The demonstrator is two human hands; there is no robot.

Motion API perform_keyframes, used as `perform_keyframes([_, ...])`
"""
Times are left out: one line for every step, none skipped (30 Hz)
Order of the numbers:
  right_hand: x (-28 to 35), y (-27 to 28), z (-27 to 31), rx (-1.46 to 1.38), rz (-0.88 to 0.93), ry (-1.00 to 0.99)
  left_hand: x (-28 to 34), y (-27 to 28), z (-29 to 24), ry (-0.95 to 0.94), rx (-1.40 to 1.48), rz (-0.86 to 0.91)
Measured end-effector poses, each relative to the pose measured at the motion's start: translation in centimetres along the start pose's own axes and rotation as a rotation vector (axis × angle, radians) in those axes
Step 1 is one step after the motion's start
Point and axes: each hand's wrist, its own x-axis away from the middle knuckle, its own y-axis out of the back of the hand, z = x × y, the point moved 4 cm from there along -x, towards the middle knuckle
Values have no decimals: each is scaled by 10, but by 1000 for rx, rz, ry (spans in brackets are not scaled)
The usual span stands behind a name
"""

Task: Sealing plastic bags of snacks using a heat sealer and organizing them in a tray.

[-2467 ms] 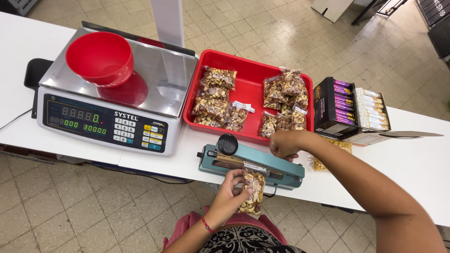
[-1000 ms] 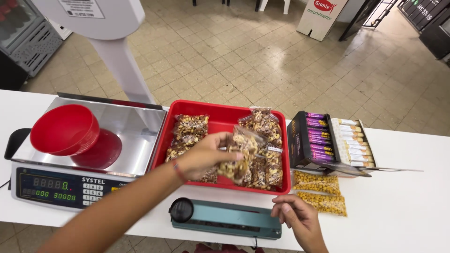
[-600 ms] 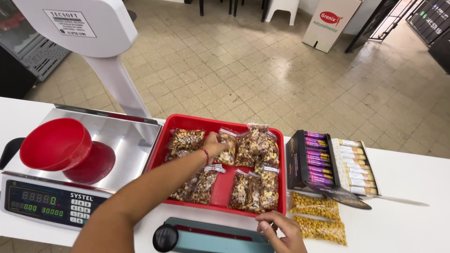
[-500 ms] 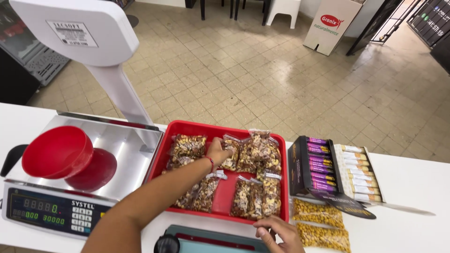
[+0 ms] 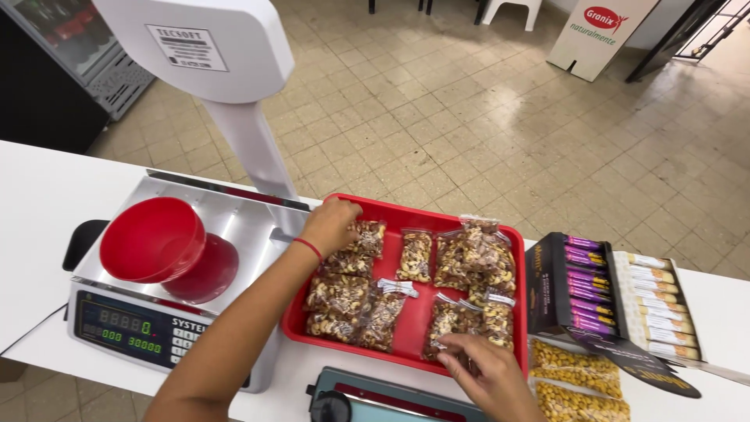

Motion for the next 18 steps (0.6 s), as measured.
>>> perform_keyframes([-7,1,6,0,-2,2,4,-1,-3,0,-2,-2])
perform_keyframes([-14,3,15,9,-8,69,7,-6,-7,4,-50,86])
perform_keyframes([-20,5,23,20,-14,136,9,-12,-12,9,-98,173])
perform_keyframes([-22,2,20,22,-18,132,8,-17,-9,2,-97,173])
perform_keyframes([-24,0,14,51,-15,105,6,-21,-7,-23,-172,129])
perform_keyframes([-23,-4,10,76,-8,72,8,-27,-7,-48,-243,91])
perform_keyframes([-23,-5,7,74,-8,61,9,-25,-6,-55,-240,99])
perform_keyframes([-24,-5,1,85,19,-26,9,-21,-5,-68,-205,87])
perform_keyframes([-25,-5,-5,96,47,-112,9,-17,-5,-81,-170,75])
perform_keyframes([-24,-3,-8,99,46,-115,16,-6,-12,-84,-168,74])
perform_keyframes([-24,0,-12,124,13,-134,23,8,-20,-92,-119,41])
perform_keyframes([-23,3,-16,148,-21,-153,30,21,-28,-101,-71,10])
perform_keyframes([-27,5,-9,151,-23,-157,38,32,-41,-106,-69,9])
perform_keyframes([-30,7,-4,151,-32,-227,46,44,-58,-204,-52,-23])
perform_keyframes([-33,9,0,151,-41,-297,55,56,-74,-302,-34,-55])
perform_keyframes([-37,4,-1,153,-46,-306,61,65,-94,-312,-31,-53])
perform_keyframes([-40,-4,-2,172,18,-314,69,71,-116,-414,-78,32])
perform_keyframes([-42,-12,-3,189,86,-323,80,76,-139,-514,-122,120])
